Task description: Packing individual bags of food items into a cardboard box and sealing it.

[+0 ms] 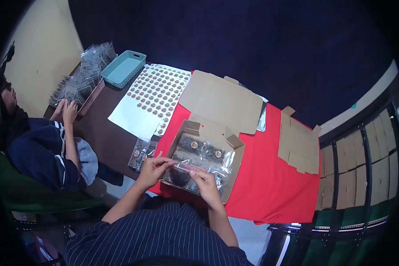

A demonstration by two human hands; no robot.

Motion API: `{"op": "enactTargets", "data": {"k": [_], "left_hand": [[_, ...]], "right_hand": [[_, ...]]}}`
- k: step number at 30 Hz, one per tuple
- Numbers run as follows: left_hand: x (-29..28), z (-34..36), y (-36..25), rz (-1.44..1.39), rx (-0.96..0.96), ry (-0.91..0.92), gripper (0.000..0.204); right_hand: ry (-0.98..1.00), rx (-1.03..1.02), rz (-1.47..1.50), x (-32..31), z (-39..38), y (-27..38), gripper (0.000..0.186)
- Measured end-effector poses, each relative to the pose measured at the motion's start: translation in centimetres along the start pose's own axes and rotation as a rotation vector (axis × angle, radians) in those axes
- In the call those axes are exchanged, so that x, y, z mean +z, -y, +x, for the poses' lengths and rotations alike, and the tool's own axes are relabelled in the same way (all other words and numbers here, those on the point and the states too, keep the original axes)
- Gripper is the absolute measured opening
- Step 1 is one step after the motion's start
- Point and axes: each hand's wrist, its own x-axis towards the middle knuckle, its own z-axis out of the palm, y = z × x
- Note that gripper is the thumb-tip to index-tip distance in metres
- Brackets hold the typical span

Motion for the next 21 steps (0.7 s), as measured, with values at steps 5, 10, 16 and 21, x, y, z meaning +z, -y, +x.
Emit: {"op": "enactTargets", "data": {"k": [5,10,16,21], "left_hand": [[2.5,0.8,-0.9,-0.238,-0.09,0.057,0.025],[4.2,1.8,-1.2,-0.376,-0.123,0.108,0.029],[7.5,2.0,-1.0,-0.039,0.185,-0.247,0.034],[8.9,1.6,-2.5,-0.022,0.227,-0.058,0.05]], "right_hand": [[0.039,0.036,0.044,-2.5,-0.6,1.0,0.025],[-0.04,-0.056,-0.107,-3.5,-0.4,1.4,0.024],[-0.174,-0.092,-0.131,-4.2,0.6,0.7,0.019],[-0.273,-0.386,-0.361,-3.2,1.0,2.1,0.023]]}}
